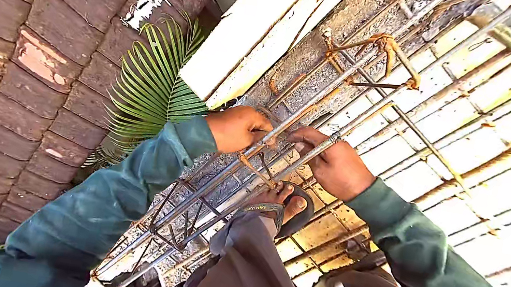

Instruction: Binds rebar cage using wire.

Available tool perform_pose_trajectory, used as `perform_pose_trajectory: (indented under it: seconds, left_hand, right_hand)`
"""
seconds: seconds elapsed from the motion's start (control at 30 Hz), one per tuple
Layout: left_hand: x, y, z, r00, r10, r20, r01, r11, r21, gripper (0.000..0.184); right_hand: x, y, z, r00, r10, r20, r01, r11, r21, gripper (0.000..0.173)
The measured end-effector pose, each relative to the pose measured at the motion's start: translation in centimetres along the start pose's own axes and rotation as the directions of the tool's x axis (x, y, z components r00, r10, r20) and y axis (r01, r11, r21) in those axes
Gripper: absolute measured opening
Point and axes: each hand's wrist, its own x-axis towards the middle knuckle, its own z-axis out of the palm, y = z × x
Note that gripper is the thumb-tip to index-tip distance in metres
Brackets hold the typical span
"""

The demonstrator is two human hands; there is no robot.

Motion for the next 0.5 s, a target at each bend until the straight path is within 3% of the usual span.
perform_pose_trajectory:
  seconds: [0.17,0.3,0.4,0.5]
  left_hand:
    - [-0.4,0.7,0.3,0.986,-0.07,-0.148,0.06,0.996,-0.071,0.017]
    - [-1.2,-1.5,1.2,0.968,-0.071,-0.241,0.015,0.974,-0.226,0.031]
    - [-1.5,-1.1,1.7,0.937,-0.119,-0.328,0.027,0.962,-0.271,0.029]
    - [-0.2,-3.1,1.4,0.907,-0.103,-0.409,-0.003,0.968,-0.25,0.029]
  right_hand:
    - [0.0,0.4,-1.1,0.999,0.044,-0.029,-0.039,0.989,0.141,0.025]
    - [-0.9,2.6,-3.3,0.978,0.191,-0.084,-0.187,0.981,0.056,0.027]
    - [-1.0,1.8,-4.5,0.932,0.352,-0.084,-0.357,0.933,-0.048,0.027]
    - [-0.4,0.3,-4.7,0.903,0.425,-0.065,-0.43,0.888,-0.163,0.025]
